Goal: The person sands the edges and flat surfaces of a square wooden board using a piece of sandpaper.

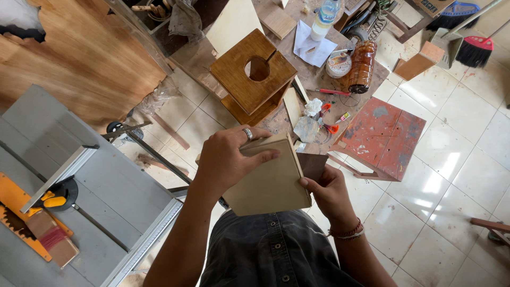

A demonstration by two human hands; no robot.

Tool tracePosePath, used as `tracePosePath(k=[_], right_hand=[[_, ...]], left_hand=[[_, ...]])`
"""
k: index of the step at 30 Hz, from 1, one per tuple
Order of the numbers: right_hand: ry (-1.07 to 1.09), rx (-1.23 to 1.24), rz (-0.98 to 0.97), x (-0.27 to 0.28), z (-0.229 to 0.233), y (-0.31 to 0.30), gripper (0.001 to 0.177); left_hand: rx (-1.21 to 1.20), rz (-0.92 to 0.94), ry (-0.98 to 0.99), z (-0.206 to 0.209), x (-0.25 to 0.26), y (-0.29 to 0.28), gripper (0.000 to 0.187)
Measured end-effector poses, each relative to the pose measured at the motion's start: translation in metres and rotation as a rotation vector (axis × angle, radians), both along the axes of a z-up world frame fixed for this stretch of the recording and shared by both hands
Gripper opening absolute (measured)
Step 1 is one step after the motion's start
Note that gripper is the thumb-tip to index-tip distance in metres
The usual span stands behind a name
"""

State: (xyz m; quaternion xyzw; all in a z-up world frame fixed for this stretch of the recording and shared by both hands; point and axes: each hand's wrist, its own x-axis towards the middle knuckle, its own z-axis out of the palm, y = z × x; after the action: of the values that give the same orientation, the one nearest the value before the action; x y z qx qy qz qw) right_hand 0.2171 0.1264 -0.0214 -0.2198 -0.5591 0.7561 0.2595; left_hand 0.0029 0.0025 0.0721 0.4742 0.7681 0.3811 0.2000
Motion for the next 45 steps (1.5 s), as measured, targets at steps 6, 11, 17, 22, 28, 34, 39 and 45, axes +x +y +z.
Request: tracePosePath(k=[6, 11, 17, 22, 28, 34, 39, 45], right_hand=[[-0.028, 0.023, 0.012, 0.001, 0.0, 0.002, 0.01], [0.014, -0.143, -0.002, -0.006, 0.016, -0.001, 0.012], [-0.045, -0.196, -0.183, -0.009, 0.028, -0.005, 0.006], [-0.18, 0.2, -0.324, 0.019, -0.003, 0.042, 0.039], [-0.277, 0.795, -0.43, 0.056, 0.008, 0.084, 0.02], [-0.184, 1.214, -0.359, 0.017, 0.071, 0.065, 0.027], [-0.097, 1.293, -0.114, -0.005, 0.084, 0.051, 0.02], [-0.053, 1.223, 0.032, 0.001, 0.084, 0.058, 0.022]], left_hand=[[-0.024, 0.052, 0.02, 0.002, 0.001, -0.001, 0.05], [-0.034, 0.04, -0.232, 0.003, -0.005, -0.004, 0.051], [-0.012, 0.077, -0.516, -0.028, -0.005, -0.008, 0.048], [0.076, 0.095, -0.65, -0.032, -0.008, -0.009, 0.038], [0.101, 0.093, -0.709, -0.016, 0.007, -0.014, 0.038], [0.115, 0.144, -0.797, -0.027, 0.026, -0.012, 0.037], [0.125, 0.169, -0.79, -0.025, 0.036, -0.008, 0.038], [0.159, 0.163, -0.762, -0.031, 0.038, -0.008, 0.037]])
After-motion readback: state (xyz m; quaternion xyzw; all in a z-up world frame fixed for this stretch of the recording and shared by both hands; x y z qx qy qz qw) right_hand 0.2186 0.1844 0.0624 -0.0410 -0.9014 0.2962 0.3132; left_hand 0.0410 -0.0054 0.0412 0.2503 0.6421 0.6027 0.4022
